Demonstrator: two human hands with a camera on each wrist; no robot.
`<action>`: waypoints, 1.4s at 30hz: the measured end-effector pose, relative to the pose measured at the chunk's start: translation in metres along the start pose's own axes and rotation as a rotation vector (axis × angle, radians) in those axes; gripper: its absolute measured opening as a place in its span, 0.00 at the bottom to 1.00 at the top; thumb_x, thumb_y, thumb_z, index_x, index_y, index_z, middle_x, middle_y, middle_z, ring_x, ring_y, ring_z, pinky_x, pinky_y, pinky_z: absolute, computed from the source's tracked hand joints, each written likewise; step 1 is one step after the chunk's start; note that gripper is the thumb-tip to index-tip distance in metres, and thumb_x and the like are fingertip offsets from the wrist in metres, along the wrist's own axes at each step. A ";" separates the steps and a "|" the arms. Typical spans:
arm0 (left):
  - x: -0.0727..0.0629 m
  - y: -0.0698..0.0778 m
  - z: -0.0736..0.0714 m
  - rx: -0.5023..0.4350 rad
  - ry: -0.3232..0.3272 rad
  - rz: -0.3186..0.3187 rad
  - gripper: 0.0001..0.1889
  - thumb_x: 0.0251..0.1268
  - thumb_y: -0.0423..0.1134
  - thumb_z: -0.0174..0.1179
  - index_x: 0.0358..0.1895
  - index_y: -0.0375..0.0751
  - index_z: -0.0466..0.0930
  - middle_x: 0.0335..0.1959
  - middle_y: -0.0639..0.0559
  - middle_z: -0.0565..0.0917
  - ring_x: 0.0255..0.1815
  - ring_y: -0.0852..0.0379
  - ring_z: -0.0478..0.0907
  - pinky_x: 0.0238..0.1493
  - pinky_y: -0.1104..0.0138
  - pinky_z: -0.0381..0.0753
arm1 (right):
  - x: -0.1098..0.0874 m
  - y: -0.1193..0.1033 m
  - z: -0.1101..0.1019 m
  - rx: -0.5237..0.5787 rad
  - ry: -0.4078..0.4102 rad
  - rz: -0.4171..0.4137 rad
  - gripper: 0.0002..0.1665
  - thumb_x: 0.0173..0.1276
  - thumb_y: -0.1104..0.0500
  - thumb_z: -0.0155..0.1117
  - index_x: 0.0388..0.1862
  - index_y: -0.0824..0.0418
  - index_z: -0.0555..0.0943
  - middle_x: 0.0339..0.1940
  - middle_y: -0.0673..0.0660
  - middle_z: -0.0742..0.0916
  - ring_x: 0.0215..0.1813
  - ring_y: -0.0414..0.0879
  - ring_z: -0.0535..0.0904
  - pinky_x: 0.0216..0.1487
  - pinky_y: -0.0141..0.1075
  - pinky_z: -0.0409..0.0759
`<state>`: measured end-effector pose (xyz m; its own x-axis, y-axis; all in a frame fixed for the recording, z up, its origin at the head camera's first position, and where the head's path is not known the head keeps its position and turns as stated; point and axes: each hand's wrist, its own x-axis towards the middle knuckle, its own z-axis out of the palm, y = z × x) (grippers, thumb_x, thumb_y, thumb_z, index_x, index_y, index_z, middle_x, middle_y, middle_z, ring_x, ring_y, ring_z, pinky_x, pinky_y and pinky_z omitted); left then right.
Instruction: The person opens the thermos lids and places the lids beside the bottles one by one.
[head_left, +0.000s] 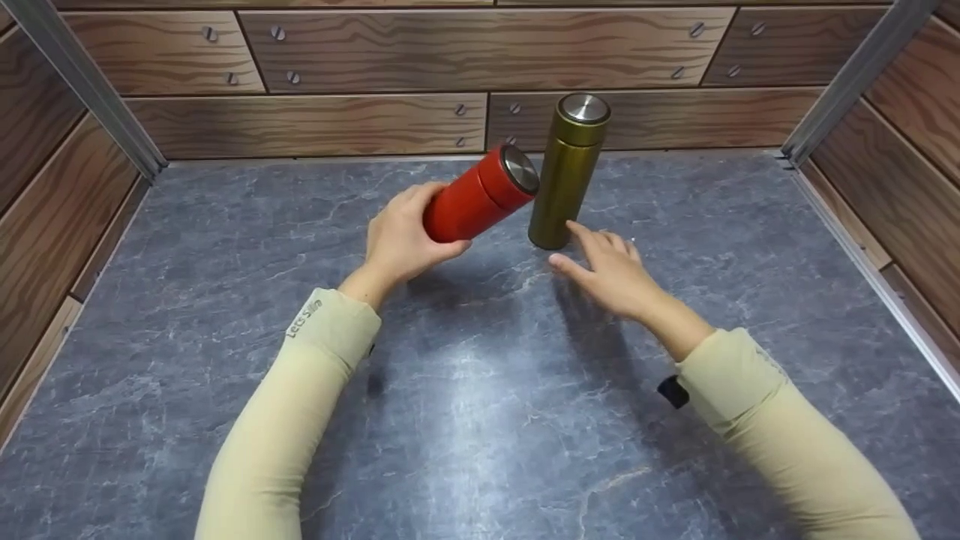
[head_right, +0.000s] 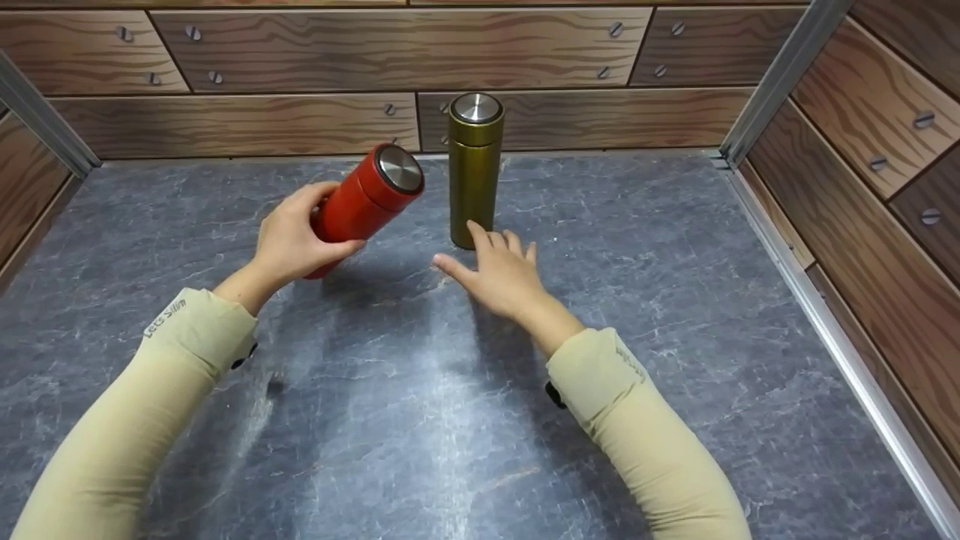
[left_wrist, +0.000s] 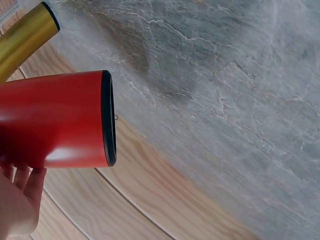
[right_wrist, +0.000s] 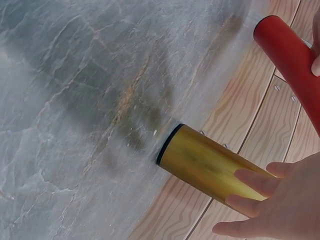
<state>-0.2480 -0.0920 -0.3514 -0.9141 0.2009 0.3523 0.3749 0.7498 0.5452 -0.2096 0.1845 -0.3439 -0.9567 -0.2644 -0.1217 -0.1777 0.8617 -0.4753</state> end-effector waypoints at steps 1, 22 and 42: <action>-0.001 0.000 0.000 0.006 -0.008 0.005 0.36 0.43 0.57 0.67 0.60 0.53 0.71 0.51 0.54 0.79 0.51 0.54 0.75 0.50 0.57 0.76 | 0.000 0.000 0.000 0.010 -0.002 0.003 0.49 0.67 0.29 0.36 0.76 0.58 0.47 0.74 0.63 0.61 0.74 0.64 0.48 0.70 0.63 0.35; -0.011 0.016 -0.003 0.190 -0.102 0.120 0.34 0.43 0.56 0.66 0.58 0.51 0.73 0.52 0.52 0.80 0.49 0.52 0.77 0.44 0.54 0.79 | 0.002 -0.004 -0.010 0.337 0.021 -0.111 0.45 0.70 0.31 0.25 0.72 0.63 0.55 0.67 0.70 0.69 0.69 0.65 0.61 0.68 0.61 0.55; -0.013 0.023 -0.004 0.285 -0.172 0.190 0.36 0.42 0.56 0.66 0.59 0.48 0.72 0.50 0.50 0.80 0.48 0.52 0.76 0.42 0.54 0.79 | 0.005 -0.018 -0.019 0.486 0.053 -0.065 0.41 0.74 0.39 0.27 0.70 0.70 0.56 0.59 0.75 0.74 0.61 0.66 0.71 0.66 0.55 0.63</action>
<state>-0.2267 -0.0798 -0.3398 -0.8540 0.4378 0.2811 0.5043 0.8292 0.2409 -0.2156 0.1758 -0.3198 -0.9600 -0.2771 -0.0399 -0.1209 0.5389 -0.8336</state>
